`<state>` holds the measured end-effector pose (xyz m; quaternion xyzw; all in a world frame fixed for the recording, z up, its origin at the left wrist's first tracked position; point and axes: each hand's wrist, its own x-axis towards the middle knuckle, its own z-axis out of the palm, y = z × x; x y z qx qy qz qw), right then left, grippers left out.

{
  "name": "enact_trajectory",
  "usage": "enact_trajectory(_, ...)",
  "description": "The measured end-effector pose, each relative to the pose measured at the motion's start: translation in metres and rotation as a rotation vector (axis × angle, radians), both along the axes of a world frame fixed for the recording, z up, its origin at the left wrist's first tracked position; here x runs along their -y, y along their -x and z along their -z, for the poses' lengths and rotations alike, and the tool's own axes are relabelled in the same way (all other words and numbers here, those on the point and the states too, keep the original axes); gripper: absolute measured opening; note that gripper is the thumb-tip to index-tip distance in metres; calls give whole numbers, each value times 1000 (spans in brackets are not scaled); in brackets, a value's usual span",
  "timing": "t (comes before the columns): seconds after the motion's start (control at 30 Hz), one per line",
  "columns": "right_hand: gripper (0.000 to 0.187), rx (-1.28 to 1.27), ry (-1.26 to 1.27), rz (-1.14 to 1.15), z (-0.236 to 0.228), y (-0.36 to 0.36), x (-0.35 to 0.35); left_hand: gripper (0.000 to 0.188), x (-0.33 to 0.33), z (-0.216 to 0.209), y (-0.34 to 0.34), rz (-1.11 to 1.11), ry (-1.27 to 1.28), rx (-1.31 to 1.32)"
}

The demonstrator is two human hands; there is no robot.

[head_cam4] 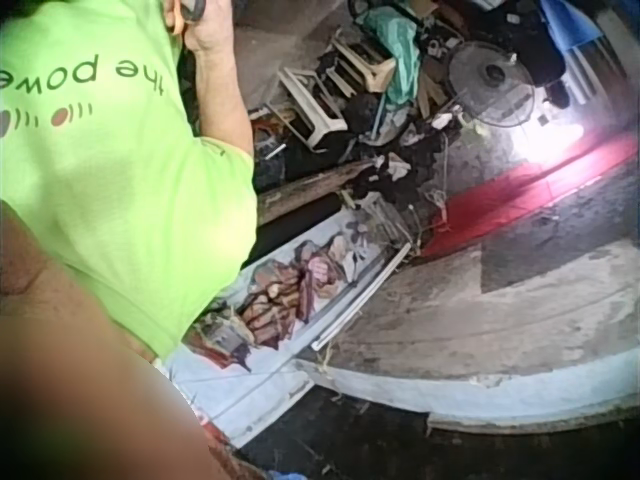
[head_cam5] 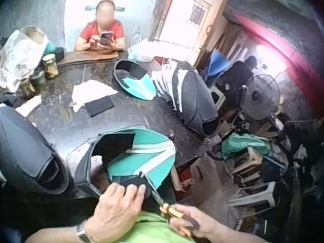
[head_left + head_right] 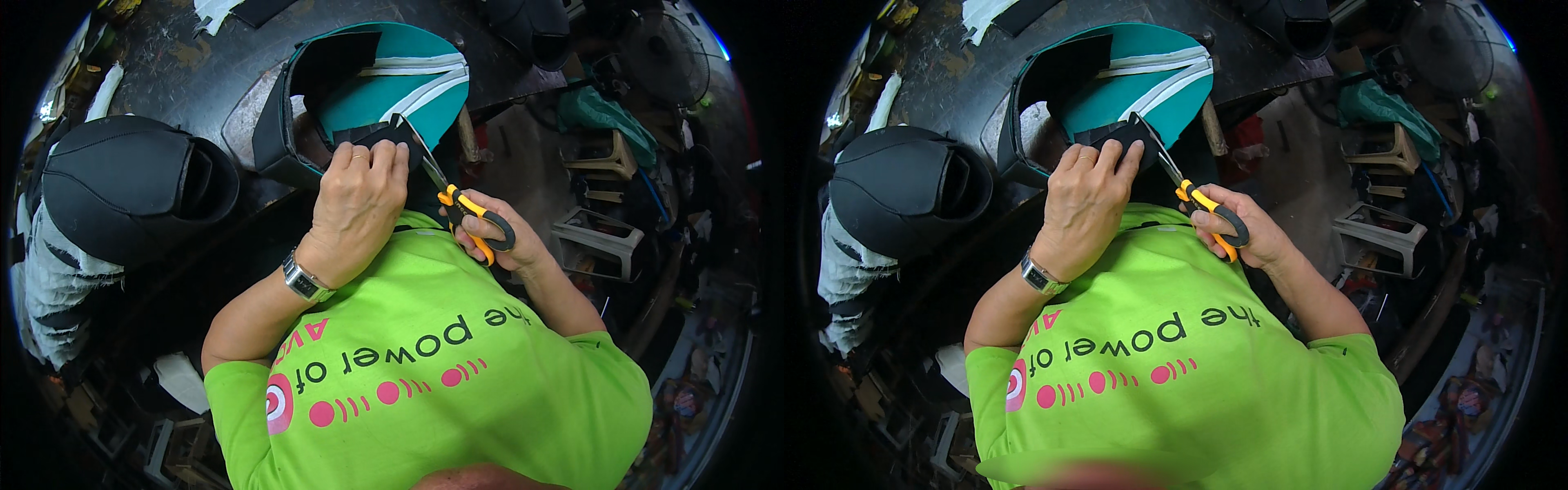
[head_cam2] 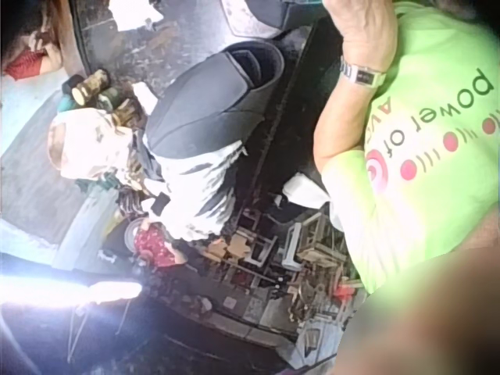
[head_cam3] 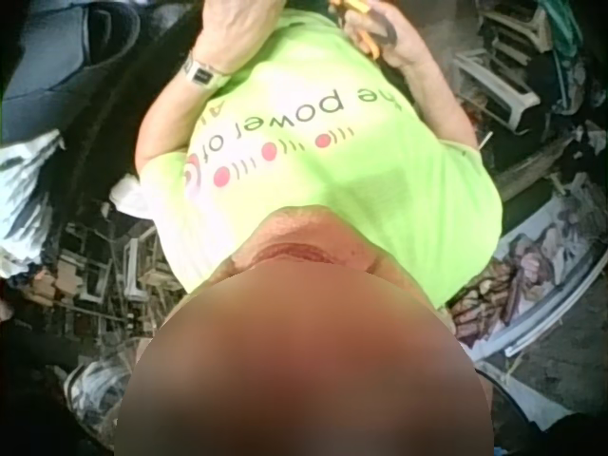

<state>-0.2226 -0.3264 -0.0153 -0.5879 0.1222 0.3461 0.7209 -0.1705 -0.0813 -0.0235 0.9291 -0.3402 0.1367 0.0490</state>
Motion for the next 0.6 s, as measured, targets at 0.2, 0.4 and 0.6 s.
enact_trajectory(0.2,41,20,17,-13,2,5,0,46,1,0,1,-14,-17,-10)
enact_trajectory(0.4,48,14,-44,-55,5,5,4,46,1,-2,1,-6,-10,-16)
enact_trajectory(0.6,50,4,-93,-36,10,6,6,47,2,-2,1,-10,-31,-31)
